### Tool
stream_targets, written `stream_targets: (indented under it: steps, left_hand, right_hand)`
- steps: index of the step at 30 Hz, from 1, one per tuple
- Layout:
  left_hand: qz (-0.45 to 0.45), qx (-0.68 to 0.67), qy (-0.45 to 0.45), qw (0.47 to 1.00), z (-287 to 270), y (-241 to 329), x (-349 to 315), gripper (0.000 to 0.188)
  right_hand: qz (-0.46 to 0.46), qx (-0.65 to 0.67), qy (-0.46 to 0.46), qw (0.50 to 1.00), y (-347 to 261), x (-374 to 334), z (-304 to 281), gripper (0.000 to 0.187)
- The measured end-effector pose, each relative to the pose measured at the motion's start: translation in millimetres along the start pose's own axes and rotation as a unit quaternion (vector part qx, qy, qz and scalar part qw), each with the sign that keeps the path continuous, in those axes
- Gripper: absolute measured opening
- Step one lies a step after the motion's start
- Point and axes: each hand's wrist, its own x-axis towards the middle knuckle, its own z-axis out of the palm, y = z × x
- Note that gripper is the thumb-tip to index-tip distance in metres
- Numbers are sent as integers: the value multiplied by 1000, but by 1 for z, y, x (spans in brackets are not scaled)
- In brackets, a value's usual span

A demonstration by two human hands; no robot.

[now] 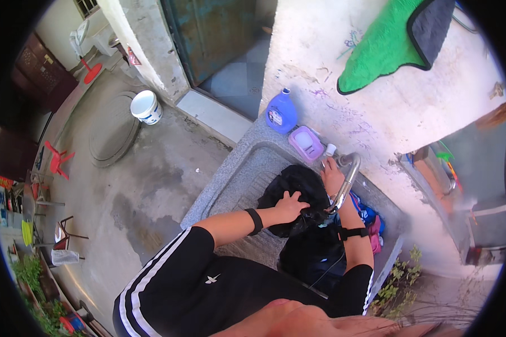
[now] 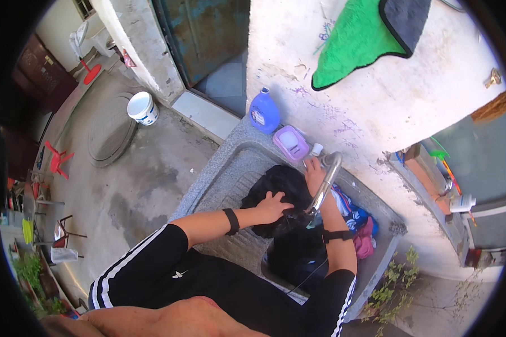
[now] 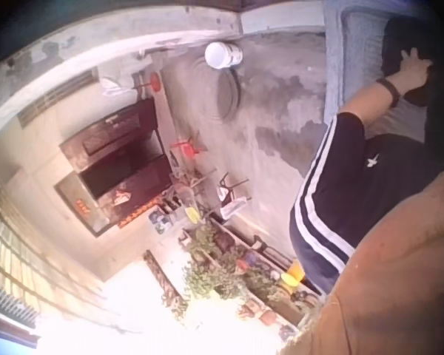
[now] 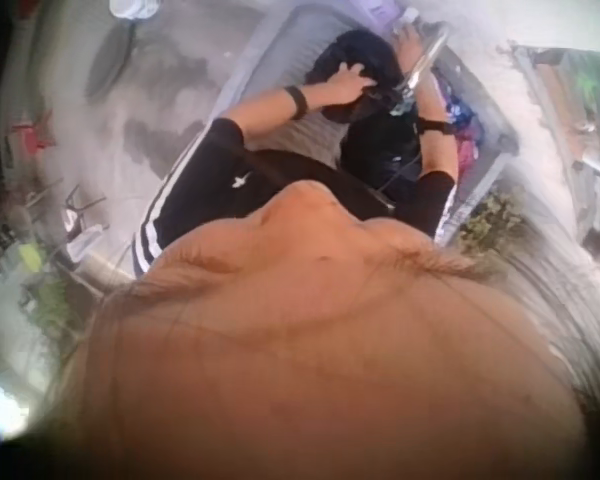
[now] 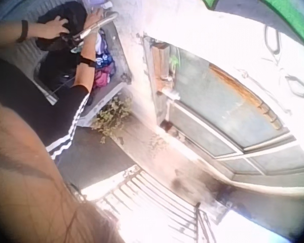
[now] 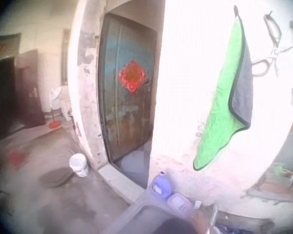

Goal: The person washes a black garment in an outdoor stone sink by hand, applies liquid detergent from a blue bottle, and scrubs the fabric before moving other clothes in the basin.

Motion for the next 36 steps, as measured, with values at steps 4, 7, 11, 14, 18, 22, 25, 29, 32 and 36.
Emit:
stream_targets:
  steps: [4,7,11,14,18,22,25,29,32,36]
  left_hand:
    - [30,35,52,998,13,-4,3,45]
    - [17,29,31,999,13,0,2,45]
    - [21,29,31,999,14,0,1,47]
    - [21,20,31,999,11,-1,1,47]
    - [17,20,29,999,9,1,2,47]
    - [38,43,52,997,14,-2,2,48]
    - [54,37,72,995,16,-3,3,45]
    - [82,30,69,994,18,-12,-2,37]
    - [115,14,89,989,19,-25,-17,35]
    - [161,-10,108,981,8,-38,-37,37]
  right_hand:
    - [15,-10,2,1000,5,-2,4,39]
    - [25,-129,-44,990,-6,-1,4,30]
    - [-63,-221,7,973,-3,-2,2,35]
    - [-70,-197,8,978,-4,-1,-7,35]
    - [-37,-113,4,993,-4,-2,-12,31]
    - [-4,-53,33,998,-6,-2,-15,29]
    - [5,-22,49,999,5,-2,-9,24]
    - [25,48,77,996,28,5,-7,26]
    - [122,221,-44,967,38,5,-33,25]
    - [-5,110,180,977,17,-26,-50,24]
